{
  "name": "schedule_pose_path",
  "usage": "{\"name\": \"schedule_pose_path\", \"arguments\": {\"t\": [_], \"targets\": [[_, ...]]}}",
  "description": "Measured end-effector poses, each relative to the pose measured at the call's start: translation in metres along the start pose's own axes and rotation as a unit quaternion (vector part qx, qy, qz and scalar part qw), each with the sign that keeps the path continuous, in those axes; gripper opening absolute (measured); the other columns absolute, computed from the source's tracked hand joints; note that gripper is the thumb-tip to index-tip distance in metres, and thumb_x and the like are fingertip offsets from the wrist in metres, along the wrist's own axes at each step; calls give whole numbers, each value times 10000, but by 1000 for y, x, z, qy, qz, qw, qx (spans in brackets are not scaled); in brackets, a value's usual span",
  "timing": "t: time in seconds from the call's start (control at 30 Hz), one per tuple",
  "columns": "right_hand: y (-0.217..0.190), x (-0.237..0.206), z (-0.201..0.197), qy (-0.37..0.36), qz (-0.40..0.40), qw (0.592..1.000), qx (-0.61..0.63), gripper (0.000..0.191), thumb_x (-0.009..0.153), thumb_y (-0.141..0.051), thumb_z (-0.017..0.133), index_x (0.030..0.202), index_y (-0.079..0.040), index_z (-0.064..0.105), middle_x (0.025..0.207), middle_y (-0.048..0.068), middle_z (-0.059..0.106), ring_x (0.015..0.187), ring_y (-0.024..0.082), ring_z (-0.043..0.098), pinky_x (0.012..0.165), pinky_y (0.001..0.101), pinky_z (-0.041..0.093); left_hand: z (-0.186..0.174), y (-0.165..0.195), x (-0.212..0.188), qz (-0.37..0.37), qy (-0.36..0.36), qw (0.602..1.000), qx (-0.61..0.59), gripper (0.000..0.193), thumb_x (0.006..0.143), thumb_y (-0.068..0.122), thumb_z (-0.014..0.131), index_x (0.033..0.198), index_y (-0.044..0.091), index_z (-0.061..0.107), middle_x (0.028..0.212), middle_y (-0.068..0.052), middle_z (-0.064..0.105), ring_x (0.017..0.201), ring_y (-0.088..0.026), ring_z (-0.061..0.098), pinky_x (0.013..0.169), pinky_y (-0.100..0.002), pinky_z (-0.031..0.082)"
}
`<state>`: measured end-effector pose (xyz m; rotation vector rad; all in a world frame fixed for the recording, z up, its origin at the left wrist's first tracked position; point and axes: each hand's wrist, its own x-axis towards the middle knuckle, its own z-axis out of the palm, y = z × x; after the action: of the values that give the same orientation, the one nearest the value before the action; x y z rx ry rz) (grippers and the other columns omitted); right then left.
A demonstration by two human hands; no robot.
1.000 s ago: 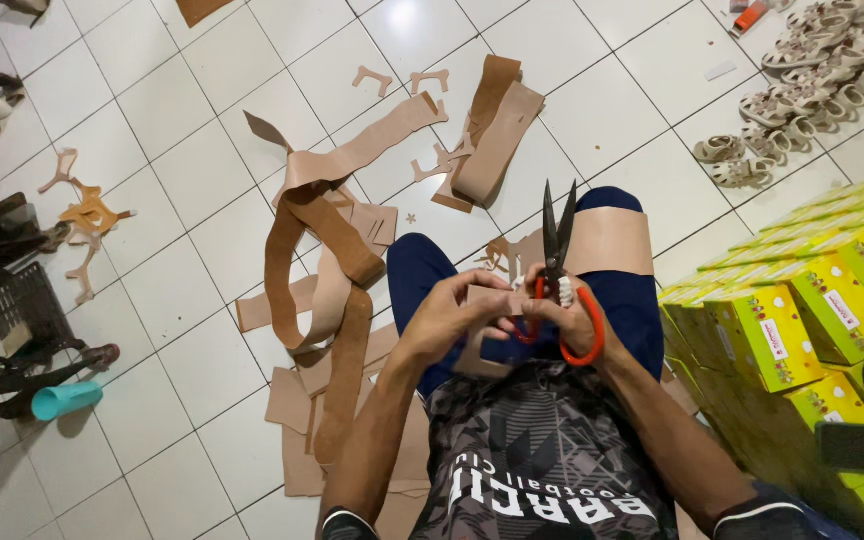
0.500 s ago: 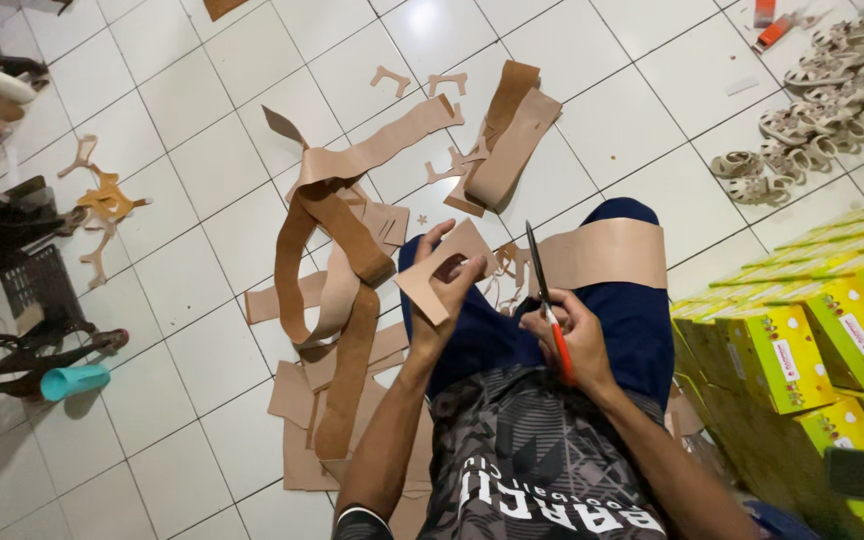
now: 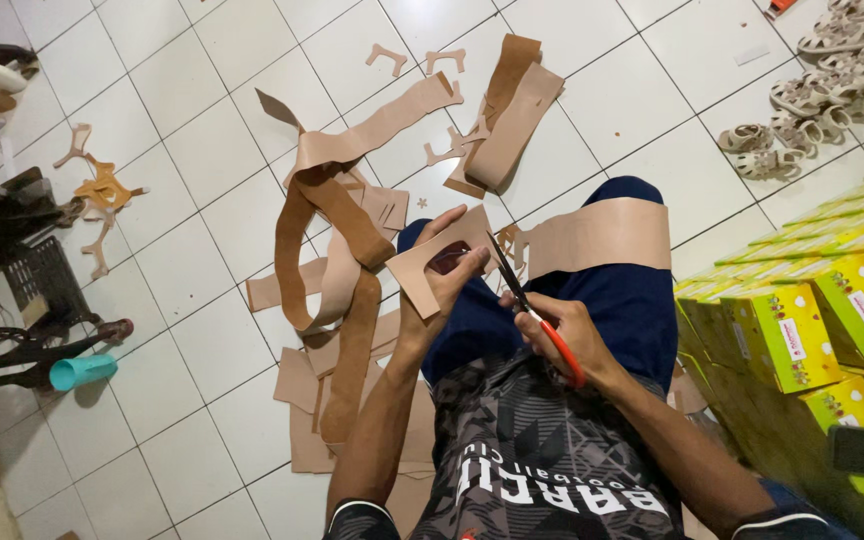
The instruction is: The person sits on the floor and uses scissors to cut a tan sheet of material into small shapes. They repeatedly trim edges and rotate the piece to follow a pattern, dropping finished pieces onto the floor.
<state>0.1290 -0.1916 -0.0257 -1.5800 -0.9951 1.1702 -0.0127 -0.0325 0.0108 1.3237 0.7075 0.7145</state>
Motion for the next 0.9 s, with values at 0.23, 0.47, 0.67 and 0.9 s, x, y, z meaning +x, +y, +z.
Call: {"name": "schedule_pose_path", "arguments": {"t": [0.23, 0.47, 0.67, 0.9], "targets": [[4, -4, 0, 40, 17, 999, 6, 407, 952, -426, 657, 1019, -39, 760, 562, -38, 516, 510, 43, 447, 461, 251, 345, 4, 0, -1, -10, -10, 1000, -13, 543, 942, 52, 730, 1441, 0, 521, 1062, -131, 727, 972, -177, 734, 840, -306, 652], [2, -8, 4, 55, 47, 997, -12, 378, 963, -337, 680, 768, -14, 704, 505, -40, 488, 453, 43, 426, 408, 255, 325, 5, -4, 2, -35, 6, 999, -21, 449, 944, 84, 715, 1364, 5, 578, 1075, -125, 725, 969, -169, 732, 838, -306, 661], [-2, -5, 2, 20, 95, 994, 54, 256, 913, -320, 630, 983, -87, 710, 502, -29, 490, 395, 74, 446, 381, 270, 356, 10, 2, -2, 30, 22, 998, 52, 262, 967, 102, 712, 1187, -35, 672, 1042, -104, 728, 909, -138, 722, 781, -267, 622], [8, 4, -5, -28, 1, 993, 114, 315, 998, -291, 586, 888, 2, 621, 708, 16, 570, 633, 101, 519, 607, 283, 448, 23, 9, -18, 5, -17, 998, 59, 248, 956, 112, 714, 1161, -22, 673, 970, -89, 737, 833, -112, 729, 716, -233, 609]]}}
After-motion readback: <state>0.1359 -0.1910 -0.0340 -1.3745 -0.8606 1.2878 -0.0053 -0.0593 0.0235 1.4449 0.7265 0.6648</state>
